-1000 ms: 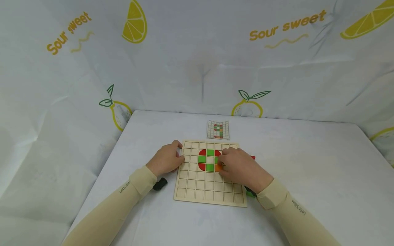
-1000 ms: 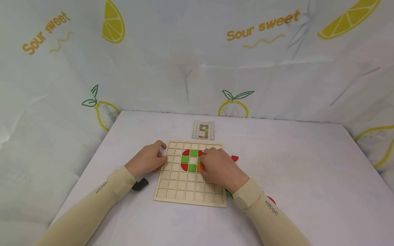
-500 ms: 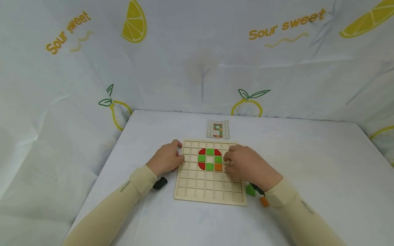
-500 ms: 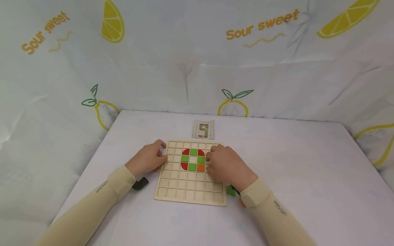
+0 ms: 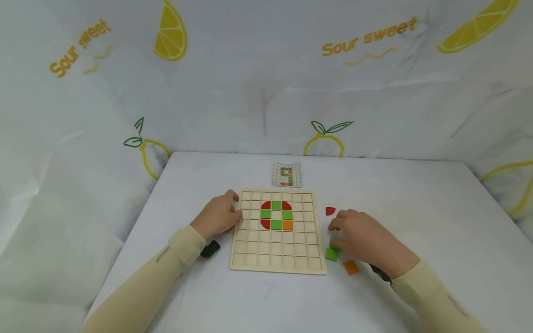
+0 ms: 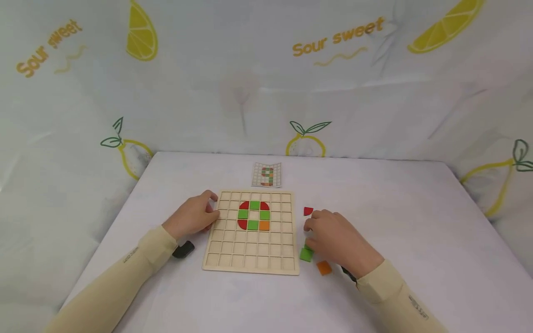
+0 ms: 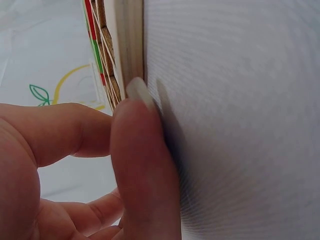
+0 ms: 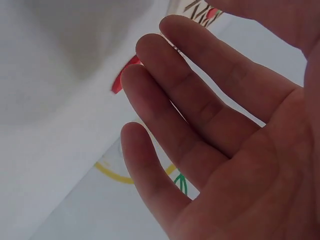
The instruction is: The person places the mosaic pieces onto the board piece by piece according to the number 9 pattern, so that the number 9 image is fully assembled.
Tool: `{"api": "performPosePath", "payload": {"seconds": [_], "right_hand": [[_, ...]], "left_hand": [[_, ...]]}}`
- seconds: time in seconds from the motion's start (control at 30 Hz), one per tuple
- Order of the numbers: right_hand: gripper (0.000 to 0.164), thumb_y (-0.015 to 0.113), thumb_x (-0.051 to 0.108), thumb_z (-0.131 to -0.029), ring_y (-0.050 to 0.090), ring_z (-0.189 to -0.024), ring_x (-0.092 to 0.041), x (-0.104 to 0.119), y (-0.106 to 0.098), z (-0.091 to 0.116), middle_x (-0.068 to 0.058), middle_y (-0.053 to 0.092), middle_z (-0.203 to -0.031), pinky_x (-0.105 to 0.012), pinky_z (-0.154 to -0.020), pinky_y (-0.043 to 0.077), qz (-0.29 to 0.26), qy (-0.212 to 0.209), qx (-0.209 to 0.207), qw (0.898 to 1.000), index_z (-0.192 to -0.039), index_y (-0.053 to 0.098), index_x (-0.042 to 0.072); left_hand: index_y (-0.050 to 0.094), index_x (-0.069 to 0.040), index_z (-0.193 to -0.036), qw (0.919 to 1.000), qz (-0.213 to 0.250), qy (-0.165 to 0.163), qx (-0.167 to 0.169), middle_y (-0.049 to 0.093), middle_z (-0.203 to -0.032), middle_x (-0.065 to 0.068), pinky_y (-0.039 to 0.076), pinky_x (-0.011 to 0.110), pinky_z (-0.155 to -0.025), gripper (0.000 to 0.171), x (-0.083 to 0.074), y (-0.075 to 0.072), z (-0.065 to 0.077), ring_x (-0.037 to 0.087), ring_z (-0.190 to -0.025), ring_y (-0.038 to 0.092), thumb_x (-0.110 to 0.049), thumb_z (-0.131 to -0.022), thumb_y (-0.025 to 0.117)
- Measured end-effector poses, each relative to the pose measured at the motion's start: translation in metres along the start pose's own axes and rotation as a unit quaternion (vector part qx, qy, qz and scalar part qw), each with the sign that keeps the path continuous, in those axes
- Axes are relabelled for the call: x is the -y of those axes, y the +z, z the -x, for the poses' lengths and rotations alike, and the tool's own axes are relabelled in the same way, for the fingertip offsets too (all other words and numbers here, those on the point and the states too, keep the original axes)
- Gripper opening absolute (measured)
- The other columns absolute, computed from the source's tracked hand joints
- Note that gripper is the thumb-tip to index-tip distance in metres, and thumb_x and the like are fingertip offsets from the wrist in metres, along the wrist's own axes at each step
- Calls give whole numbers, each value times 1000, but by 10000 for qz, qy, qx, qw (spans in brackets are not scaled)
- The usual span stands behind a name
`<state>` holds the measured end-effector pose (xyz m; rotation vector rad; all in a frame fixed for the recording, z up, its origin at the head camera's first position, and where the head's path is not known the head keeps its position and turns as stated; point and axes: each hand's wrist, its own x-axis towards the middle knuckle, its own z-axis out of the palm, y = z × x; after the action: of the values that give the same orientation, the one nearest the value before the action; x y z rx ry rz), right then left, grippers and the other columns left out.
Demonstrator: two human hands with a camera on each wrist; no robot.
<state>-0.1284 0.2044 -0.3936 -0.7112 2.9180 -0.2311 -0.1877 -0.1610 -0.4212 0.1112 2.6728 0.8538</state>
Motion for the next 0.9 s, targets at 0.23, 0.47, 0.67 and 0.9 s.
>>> {"api": "performPosePath", "payload": {"seconds": [0.23, 0.47, 0.67, 0.9], "right_hand": [[20, 88, 19, -87, 67, -94, -16, -4, 5, 11, 8, 70, -99, -42, -87, 60, -99, 80, 46, 9999, -105, 82, 15], [19, 89, 18, -87, 62, -90, -11, -2, 9, 11, 10, 68, -97, -38, -86, 59, -120, 202, 224, 9995, -104, 81, 17], [18, 90, 18, -86, 62, -88, -10, -5, 11, 10, 9, 68, -96, -38, -84, 59, -39, 147, 169, 9997, -101, 81, 17], [18, 90, 18, -86, 62, -89, -11, -7, 10, 9, 9, 68, -96, -38, -85, 59, -84, 178, 181, 9996, -101, 81, 17]], "left_hand": [[51, -6, -147, 10000, 57, -51, -10, 70, -95, 8, 50, 29, -62, 47, 5, -2, 2, 18, -64, 65, -20, -104, 62], [50, -5, -148, 10000, 88, -3, 21, 70, -93, 7, 50, 29, -62, 48, 5, -1, 1, 17, -61, 65, -20, -104, 63], [49, -4, -149, 9999, -64, 115, 15, 70, -84, 5, 49, 29, -66, 50, 3, 1, -1, 16, -58, 64, -20, -104, 62], [50, -3, -149, 9999, -36, 142, 3, 70, -86, 5, 50, 30, -66, 49, 1, 0, 0, 16, -57, 65, -19, -104, 62]]}}
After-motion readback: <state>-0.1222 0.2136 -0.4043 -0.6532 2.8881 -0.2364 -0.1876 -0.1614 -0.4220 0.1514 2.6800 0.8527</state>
